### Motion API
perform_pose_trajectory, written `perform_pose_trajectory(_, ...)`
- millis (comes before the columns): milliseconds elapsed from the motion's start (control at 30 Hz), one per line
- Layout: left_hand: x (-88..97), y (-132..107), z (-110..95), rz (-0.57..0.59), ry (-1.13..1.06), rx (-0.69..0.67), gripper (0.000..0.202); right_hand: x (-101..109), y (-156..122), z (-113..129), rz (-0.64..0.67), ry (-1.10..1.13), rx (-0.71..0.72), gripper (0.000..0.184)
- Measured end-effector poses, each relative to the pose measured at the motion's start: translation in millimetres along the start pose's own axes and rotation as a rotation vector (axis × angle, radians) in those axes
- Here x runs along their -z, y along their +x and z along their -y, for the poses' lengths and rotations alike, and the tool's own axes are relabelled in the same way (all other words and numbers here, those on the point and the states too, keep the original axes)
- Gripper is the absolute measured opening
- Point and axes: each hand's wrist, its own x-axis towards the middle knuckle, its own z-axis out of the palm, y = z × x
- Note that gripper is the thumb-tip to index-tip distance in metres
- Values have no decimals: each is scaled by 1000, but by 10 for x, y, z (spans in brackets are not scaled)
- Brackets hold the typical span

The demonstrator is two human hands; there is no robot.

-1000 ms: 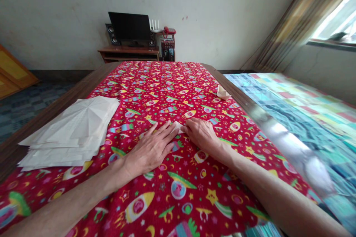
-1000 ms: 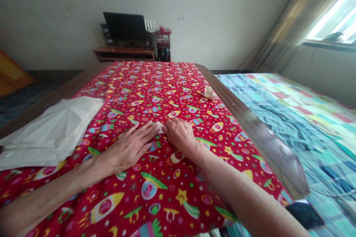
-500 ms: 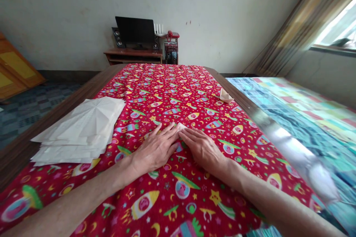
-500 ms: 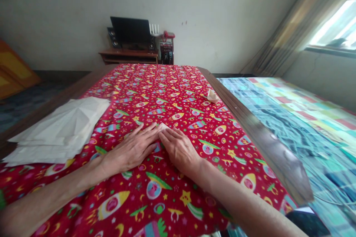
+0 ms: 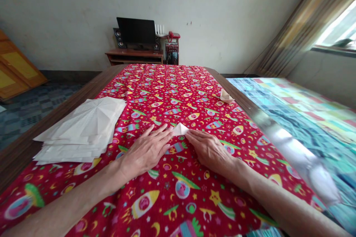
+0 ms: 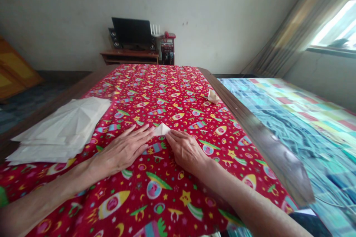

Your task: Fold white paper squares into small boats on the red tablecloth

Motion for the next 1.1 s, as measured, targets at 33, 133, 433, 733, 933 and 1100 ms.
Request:
perform_pose_trajectory(33, 7, -11, 6, -8, 1, 5, 41, -7, -5, -7, 5, 2, -11, 39)
perform_pose_trajectory(133, 3, -20, 33, -48, -22, 24, 39, -20, 9, -34, 19, 7, -48, 33)
perform_pose_trajectory(433, -117, 146, 118, -274, -225, 26, 33, -30, 329, -144, 42, -159, -145, 17)
perform_pose_trajectory(733, -62, 238, 30, -242, -267, 51, 28, -62, 352, -233, 78, -147, -140, 18)
perform_pose_trajectory(933, -84, 246, 51, -248, -288, 43, 27, -84, 379, -161, 70, -384, 62, 18)
perform_pose_trajectory(1100, -77, 257, 41, -272, -331, 44, 28, -58, 426, -33, 38, -486, 63, 20)
